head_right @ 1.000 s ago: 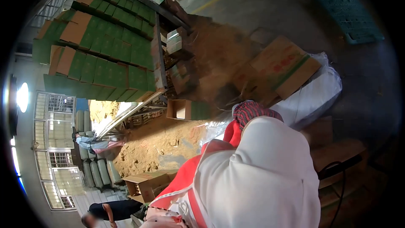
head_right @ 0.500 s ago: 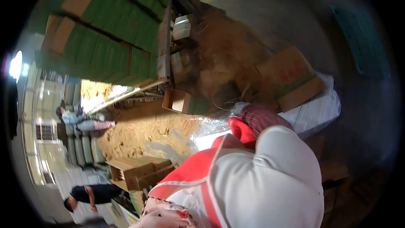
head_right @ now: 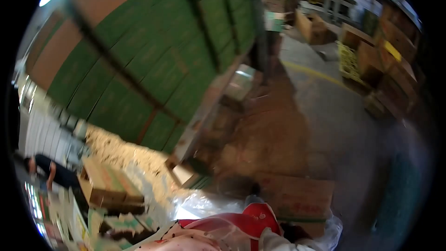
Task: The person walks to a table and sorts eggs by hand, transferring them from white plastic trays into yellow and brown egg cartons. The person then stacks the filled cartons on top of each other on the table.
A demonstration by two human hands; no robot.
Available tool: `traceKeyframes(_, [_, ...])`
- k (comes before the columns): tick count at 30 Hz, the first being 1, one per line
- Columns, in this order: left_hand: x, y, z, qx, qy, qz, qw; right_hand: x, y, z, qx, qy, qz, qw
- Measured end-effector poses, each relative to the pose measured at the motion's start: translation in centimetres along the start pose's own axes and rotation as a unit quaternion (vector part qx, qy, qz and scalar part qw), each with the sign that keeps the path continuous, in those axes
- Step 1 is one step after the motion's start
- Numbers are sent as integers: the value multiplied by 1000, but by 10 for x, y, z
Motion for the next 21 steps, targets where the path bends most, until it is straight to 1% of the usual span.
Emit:
traceKeyframes(3, [43,-61,-72,-33,-7,34,999,-46,-30,7,13,-45,-16,999])
traceKeyframes(4, [48,-78,-90,-30,-13,47,998,-56,-40,10,-5,-53,-29,998])
traceKeyframes(6, [59,-114,-148,-4,-32,72,997,-80,-74,20,-62,-44,-58,995])
traceKeyframes(7, [66,-130,-174,3,-37,81,996,-91,-97,25,-86,-6,-75,993])
traceKeyframes(9, [84,-162,-239,25,-48,101,993,-133,-159,60,-70,162,-95,980])
traceKeyframes(11, [117,-193,-312,47,-63,126,989,-188,-209,135,-29,116,-47,992])
traceKeyframes(13, [156,-232,-388,66,-86,164,981,-283,-175,281,-11,-34,-59,998])
traceKeyframes(15, [202,-273,-456,74,-118,198,970,-319,-226,333,-56,-123,-102,986])
traceKeyframes(17, [256,-321,-523,77,-152,229,959,-364,-286,371,-80,-112,-103,985])
traceKeyframes(18, [283,-346,-554,74,-173,244,951,-383,-310,380,-88,-106,-100,985])
traceKeyframes(21, [363,-422,-642,72,-242,282,926,-444,-369,361,-56,-97,-127,986])
Point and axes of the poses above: each hand's wrist, its own y-axis away from the middle knuckle, its own x-axis out of the palm, z = x × y, the point moved 9 cm from there along -y, towards the middle knuckle, and after that the axes turned 1 degree about y, right-handed, at the moved point
